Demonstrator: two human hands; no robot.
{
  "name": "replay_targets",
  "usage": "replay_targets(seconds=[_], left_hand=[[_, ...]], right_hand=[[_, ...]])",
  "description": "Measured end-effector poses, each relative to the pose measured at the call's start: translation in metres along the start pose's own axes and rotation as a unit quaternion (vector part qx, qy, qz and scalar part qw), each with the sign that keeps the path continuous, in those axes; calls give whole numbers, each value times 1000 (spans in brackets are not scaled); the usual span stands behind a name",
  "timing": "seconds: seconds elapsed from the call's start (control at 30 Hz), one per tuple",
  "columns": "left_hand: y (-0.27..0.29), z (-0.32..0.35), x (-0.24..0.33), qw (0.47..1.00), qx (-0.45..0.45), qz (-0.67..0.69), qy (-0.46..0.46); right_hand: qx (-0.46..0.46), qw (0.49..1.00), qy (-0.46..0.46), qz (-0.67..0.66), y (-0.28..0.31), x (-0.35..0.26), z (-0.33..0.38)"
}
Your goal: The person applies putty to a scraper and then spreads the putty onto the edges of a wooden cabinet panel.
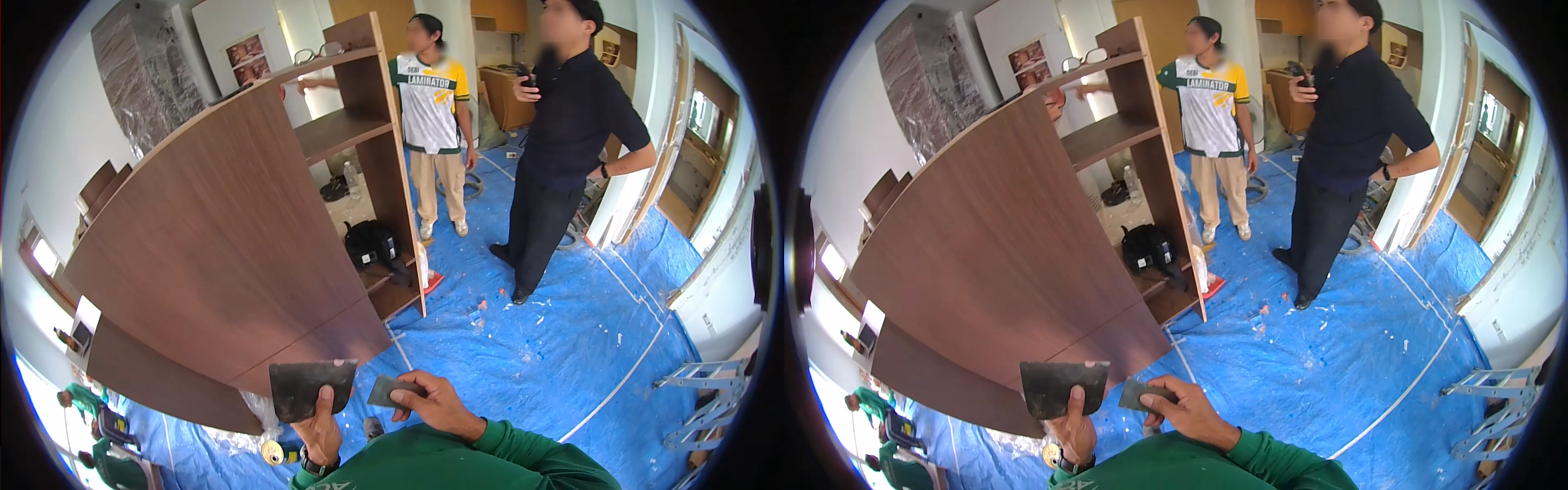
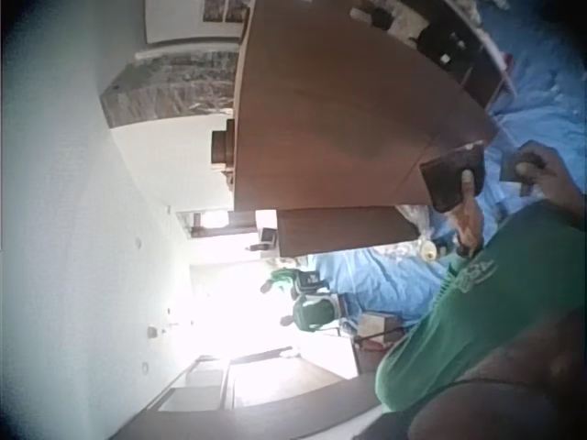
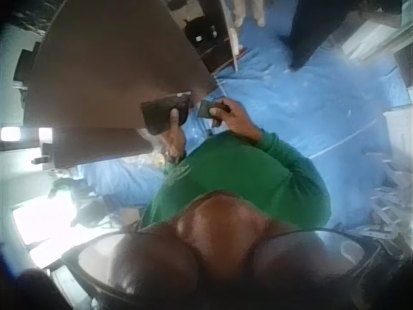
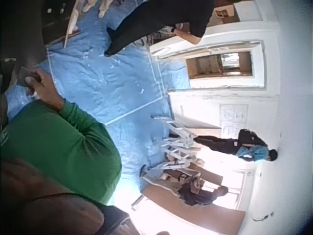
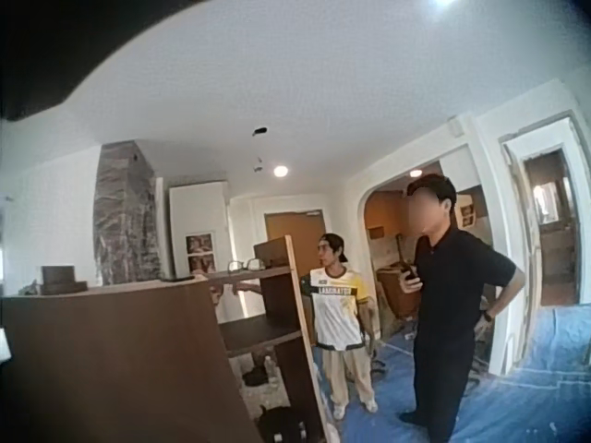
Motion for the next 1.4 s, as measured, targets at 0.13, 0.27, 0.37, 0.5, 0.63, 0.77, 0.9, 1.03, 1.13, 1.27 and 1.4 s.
replay_targets(seconds=[0.13, 0.27, 0.37, 0.5, 0.63, 0.77, 0.9, 1.03, 1.13, 1.27, 1.4], left_hand=[[-11, -4, 8, 1000, -11, 20, -6], [-18, 1, 11, 999, -3, 40, -2], [-19, 4, 9, 999, 6, 50, 0], [-20, 9, 17, 999, 15, 41, -12], [-24, 8, 23, 999, 8, 10, -43], [-6, 6, 9, 997, 19, -52, -54], [-15, 11, 19, 998, 44, 24, -40], [-10, 14, 21, 995, 26, -39, -86], [-7, 18, 17, 996, -1, -48, -73], [-11, 26, 18, 999, -18, -39, -31], [0, 33, 10, 991, -55, -120, -30]], right_hand=[[9, 999, 27, -19, -5, -17, -5], [5, 1000, 27, -11, -4, -23, -2], [7, 1000, 19, -9, -3, -24, 1], [10, 1000, 15, -16, -6, -27, 2], [21, 999, 29, -4, -6, -32, -1], [29, 998, 43, -24, -9, -38, -6], [27, 997, 63, -40, -14, -37, -8], [25, 997, 52, -47, -19, -32, -13], [16, 998, 29, -55, -21, -27, -21], [2, 996, 0, -88, -23, -15, -24], [-5, 995, 1, -95, -32, -15, -27]])
Point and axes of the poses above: each hand's wrist, its own z-axis away from the middle knuckle, its own y-axis out of the back of the hand, x = y × z, the point moved 4 cm from there along -z, towards the middle knuckle, and after that the axes turned 7 degrees about y, right-handed, at the moved point
